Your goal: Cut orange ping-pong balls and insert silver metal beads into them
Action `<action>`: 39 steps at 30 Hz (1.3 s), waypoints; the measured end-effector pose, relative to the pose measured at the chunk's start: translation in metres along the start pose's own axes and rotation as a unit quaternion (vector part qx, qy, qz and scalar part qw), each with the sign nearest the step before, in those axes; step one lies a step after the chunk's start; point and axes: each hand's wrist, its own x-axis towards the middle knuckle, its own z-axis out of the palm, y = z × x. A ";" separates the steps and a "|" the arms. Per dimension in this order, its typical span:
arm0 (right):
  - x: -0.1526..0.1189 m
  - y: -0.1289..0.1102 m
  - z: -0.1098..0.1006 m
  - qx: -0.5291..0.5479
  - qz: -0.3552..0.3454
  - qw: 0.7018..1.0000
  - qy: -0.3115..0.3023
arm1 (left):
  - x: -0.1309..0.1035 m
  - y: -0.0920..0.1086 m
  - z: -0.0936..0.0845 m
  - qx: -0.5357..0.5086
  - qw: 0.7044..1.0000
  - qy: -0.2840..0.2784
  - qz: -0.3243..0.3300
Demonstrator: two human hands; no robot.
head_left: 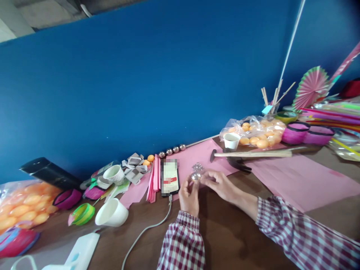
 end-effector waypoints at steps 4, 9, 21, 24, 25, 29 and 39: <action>0.000 0.000 -0.001 -0.003 0.003 1.000 -0.010 | 0.000 0.002 0.001 0.018 1.000 0.003 0.010; 0.000 -0.005 -0.003 -0.001 0.003 1.000 -0.025 | 0.000 0.000 -0.001 0.026 0.999 -0.001 0.023; 0.001 -0.005 -0.003 0.036 0.024 0.999 -0.017 | -0.002 0.002 -0.002 0.086 0.996 0.004 0.038; 0.002 -0.003 -0.001 0.084 0.030 0.996 -0.009 | -0.002 0.002 -0.002 0.095 0.995 0.006 0.042; 0.002 -0.002 -0.001 0.095 0.033 0.995 -0.012 | -0.002 0.002 -0.002 0.096 0.994 0.005 0.041; 0.002 -0.004 -0.003 0.081 0.028 0.996 -0.037 | -0.002 0.000 -0.002 0.092 0.995 0.001 0.036; 0.001 0.002 -0.004 0.037 0.016 0.999 -0.033 | -0.003 -0.002 -0.001 0.081 0.996 0.009 0.033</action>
